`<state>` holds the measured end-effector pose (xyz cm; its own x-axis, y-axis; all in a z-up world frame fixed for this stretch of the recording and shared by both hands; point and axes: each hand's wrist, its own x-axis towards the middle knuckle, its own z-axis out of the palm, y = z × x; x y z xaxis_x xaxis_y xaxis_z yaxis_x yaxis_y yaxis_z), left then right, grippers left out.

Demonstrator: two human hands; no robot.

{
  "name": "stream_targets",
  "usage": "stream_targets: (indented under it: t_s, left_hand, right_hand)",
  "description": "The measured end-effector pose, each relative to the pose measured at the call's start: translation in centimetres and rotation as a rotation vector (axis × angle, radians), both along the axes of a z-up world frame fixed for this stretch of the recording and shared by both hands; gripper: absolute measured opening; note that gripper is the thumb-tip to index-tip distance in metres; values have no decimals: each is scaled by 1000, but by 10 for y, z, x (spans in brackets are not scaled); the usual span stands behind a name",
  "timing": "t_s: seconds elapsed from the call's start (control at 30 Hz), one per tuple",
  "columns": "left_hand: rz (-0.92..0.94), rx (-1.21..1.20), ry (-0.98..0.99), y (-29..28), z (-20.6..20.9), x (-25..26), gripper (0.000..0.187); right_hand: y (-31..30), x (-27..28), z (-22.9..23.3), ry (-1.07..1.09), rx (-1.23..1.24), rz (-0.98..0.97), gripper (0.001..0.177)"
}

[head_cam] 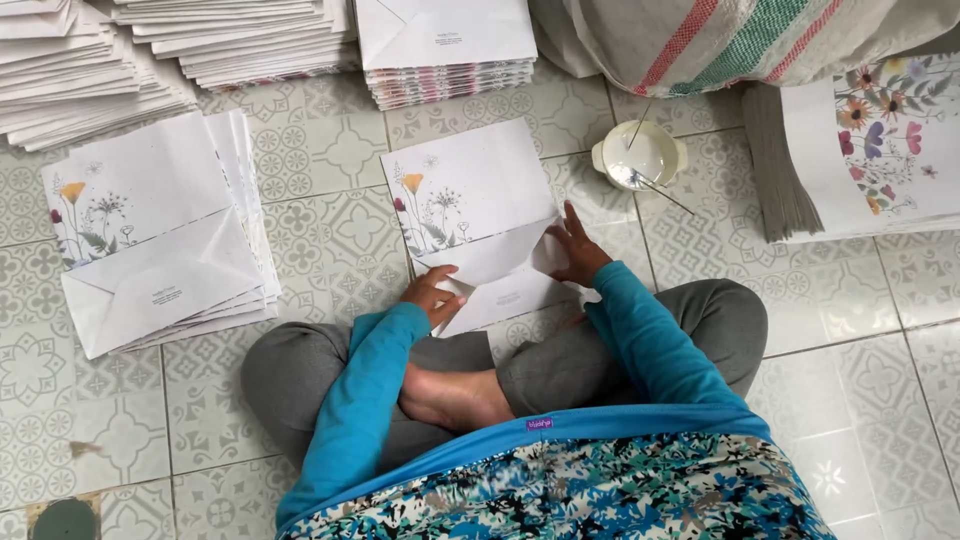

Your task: Manually assembling envelopes by applying glue to paper sheets and folding them.

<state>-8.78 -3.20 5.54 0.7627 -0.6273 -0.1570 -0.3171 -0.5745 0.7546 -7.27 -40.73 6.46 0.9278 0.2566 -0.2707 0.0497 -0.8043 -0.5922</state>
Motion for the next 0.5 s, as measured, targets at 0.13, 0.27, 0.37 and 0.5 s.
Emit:
stream_targets:
  t_s: [0.13, 0.27, 0.37, 0.5]
  left_hand:
    - [59, -192, 236, -22, 64, -10, 41]
    - [-98, -16, 128, -28, 82, -11, 29]
    - [-227, 228, -87, -33, 77, -11, 14]
    - [-270, 451, -92, -33, -2, 2, 29]
  right_hand:
    - [8, 9, 3, -136, -294, 116, 102]
    - [16, 29, 1, -72, -514, 104, 134]
    - [28, 48, 4, -2, -555, 85, 144]
    - [49, 70, 16, 141, -714, 151, 152]
